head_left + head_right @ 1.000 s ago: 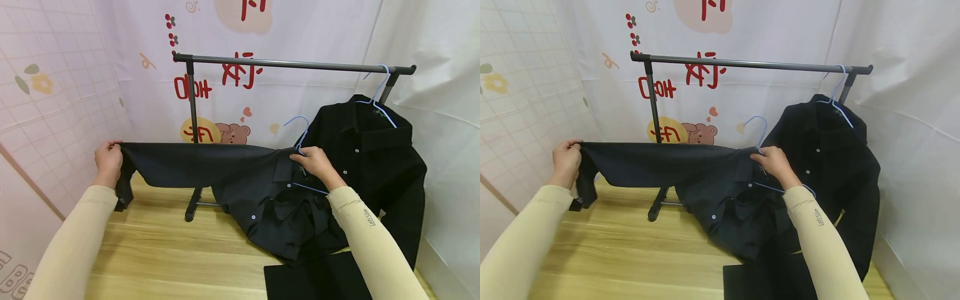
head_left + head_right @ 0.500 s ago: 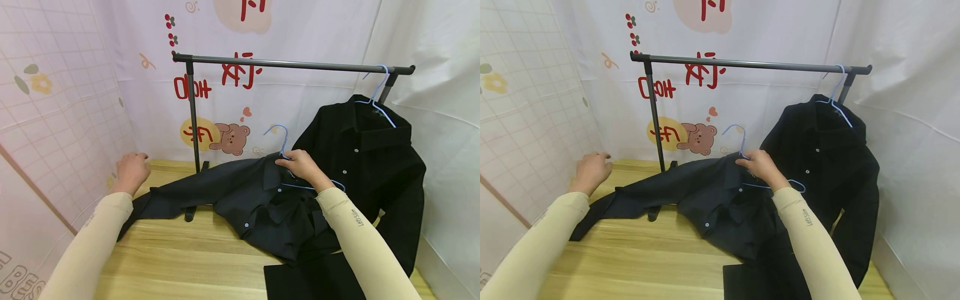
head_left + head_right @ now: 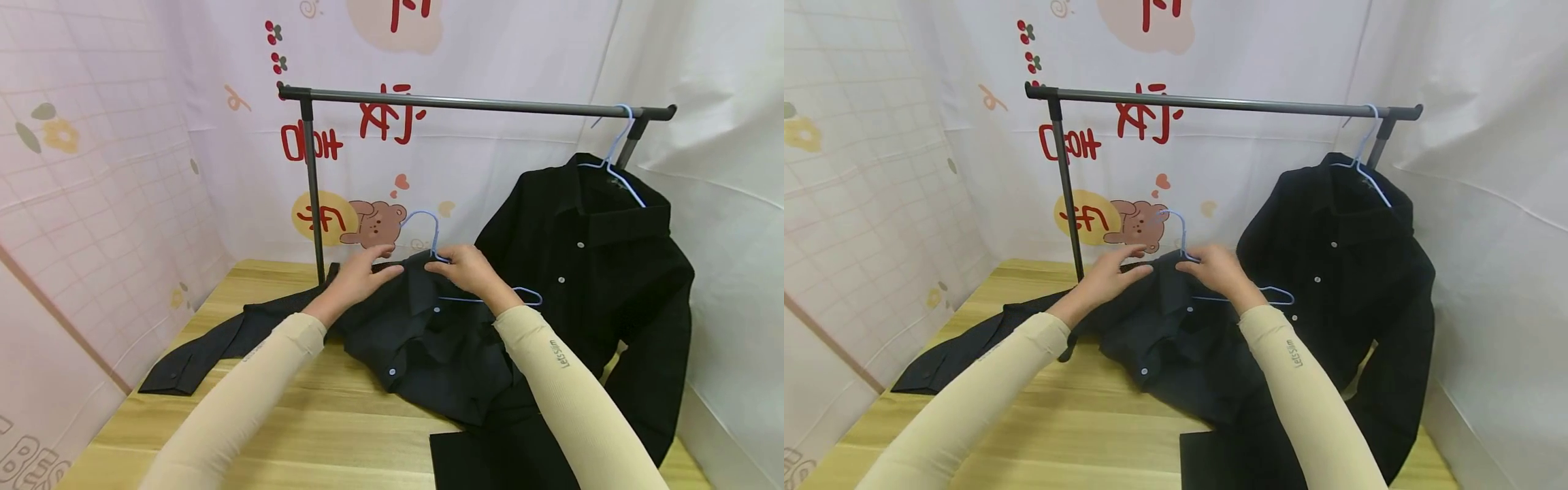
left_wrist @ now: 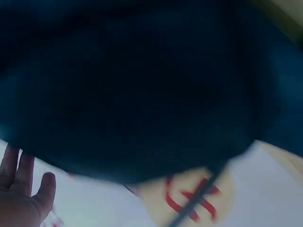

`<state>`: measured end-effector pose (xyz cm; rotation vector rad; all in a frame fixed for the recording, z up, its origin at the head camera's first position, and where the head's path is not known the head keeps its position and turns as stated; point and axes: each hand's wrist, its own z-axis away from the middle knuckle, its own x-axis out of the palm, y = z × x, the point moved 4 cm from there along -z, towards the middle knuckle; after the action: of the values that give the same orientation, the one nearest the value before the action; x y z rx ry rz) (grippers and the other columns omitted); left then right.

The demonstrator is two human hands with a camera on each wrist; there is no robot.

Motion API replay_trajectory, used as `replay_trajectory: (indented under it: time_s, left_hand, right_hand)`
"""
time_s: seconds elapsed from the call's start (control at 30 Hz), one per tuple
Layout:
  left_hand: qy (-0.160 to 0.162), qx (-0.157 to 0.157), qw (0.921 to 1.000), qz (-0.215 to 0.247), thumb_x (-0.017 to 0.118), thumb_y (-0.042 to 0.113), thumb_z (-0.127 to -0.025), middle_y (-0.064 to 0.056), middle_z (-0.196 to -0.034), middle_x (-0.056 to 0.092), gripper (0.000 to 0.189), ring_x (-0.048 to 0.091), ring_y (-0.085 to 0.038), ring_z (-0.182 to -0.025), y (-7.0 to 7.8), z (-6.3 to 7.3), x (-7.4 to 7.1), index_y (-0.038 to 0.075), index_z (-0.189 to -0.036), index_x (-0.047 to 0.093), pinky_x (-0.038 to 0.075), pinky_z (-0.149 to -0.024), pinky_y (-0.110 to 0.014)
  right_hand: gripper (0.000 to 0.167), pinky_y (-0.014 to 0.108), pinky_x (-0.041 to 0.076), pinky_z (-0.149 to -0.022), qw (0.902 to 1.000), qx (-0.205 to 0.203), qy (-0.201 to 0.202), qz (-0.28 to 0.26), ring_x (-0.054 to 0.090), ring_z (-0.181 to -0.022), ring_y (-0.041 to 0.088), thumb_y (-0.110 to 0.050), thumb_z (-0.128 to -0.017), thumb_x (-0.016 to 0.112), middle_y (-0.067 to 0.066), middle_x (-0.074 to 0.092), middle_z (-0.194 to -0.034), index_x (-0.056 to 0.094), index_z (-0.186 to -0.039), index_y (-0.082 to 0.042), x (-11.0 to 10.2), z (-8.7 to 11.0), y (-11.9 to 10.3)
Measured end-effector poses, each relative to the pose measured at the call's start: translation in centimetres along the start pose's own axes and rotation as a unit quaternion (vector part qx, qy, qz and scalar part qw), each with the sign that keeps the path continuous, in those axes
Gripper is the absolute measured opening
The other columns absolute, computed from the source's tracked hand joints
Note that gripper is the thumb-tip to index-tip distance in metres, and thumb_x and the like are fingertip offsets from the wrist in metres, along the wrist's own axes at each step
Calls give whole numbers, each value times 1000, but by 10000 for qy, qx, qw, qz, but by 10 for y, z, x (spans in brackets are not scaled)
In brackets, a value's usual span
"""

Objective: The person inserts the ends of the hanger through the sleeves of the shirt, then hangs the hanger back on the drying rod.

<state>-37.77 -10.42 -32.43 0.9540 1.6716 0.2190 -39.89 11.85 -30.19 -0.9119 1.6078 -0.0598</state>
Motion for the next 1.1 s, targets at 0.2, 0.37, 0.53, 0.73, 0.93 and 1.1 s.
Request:
replay_trajectory:
  time_s: [0.2, 0.37, 0.53, 0.73, 0.93, 1.1]
  left_hand:
    - [133, 338, 9985, 416, 57, 28, -103, -5, -125, 64, 33, 59, -22, -115, 15, -5, 25, 13, -132, 62, 46, -98, -41]
    - [386, 149, 9977, 531, 58, 22, -102, -7, -124, 66, 29, 61, -23, -113, -1, -1, 21, 10, -128, 66, 46, -98, -41]
    - [485, -370, 9949, 798, 55, 23, -104, -10, -127, 63, 32, 58, -27, -115, -20, 2, 5, 11, -132, 62, 44, -99, -44]
    - [609, -635, 9884, 1239, 55, 22, -104, -13, -122, 62, 31, 57, -29, -110, -33, 5, -17, 8, -130, 62, 44, -97, -45]
    - [450, -583, 9831, 1677, 55, 19, -103, -14, -122, 62, 30, 56, -27, -109, -32, 7, -24, 5, -129, 63, 43, -99, -44]
    - [268, -528, 9752, 2131, 57, 19, -103, -13, -122, 62, 30, 55, -25, -111, -28, 7, -23, 6, -130, 62, 42, -101, -42]
  right_hand:
    - [19, 35, 41, -60, 9969, -458, 375, 519, 51, -62, 19, -32, -93, 71, -1, 46, -58, 72, -85, -16, 13, -3, -16]
    - [27, 44, 52, -76, 9827, -398, 1563, 914, 65, -88, 26, -30, -92, 73, 6, 71, -94, 75, -114, -14, 20, 11, -21]
    - [19, 43, 50, -75, 9543, 221, 2944, 465, 63, -87, 27, -24, -94, 71, 8, 69, -96, 75, -104, -9, 28, 44, -20]
    - [27, 43, 46, -67, 9417, 1811, 2801, -442, 59, -72, 27, -31, -98, 62, 8, 65, -81, 73, -95, -7, 54, 69, 3]
    - [46, 49, 47, -87, 9458, 2418, 1836, -1154, 62, -99, 33, -45, -100, 56, 14, 69, -107, 71, -115, -4, 86, 67, 20]
    - [43, 36, 44, -62, 9344, 2647, 1397, -1931, 56, -68, 25, -40, -101, 57, 7, 57, -70, 62, -75, -6, 100, 66, 27]
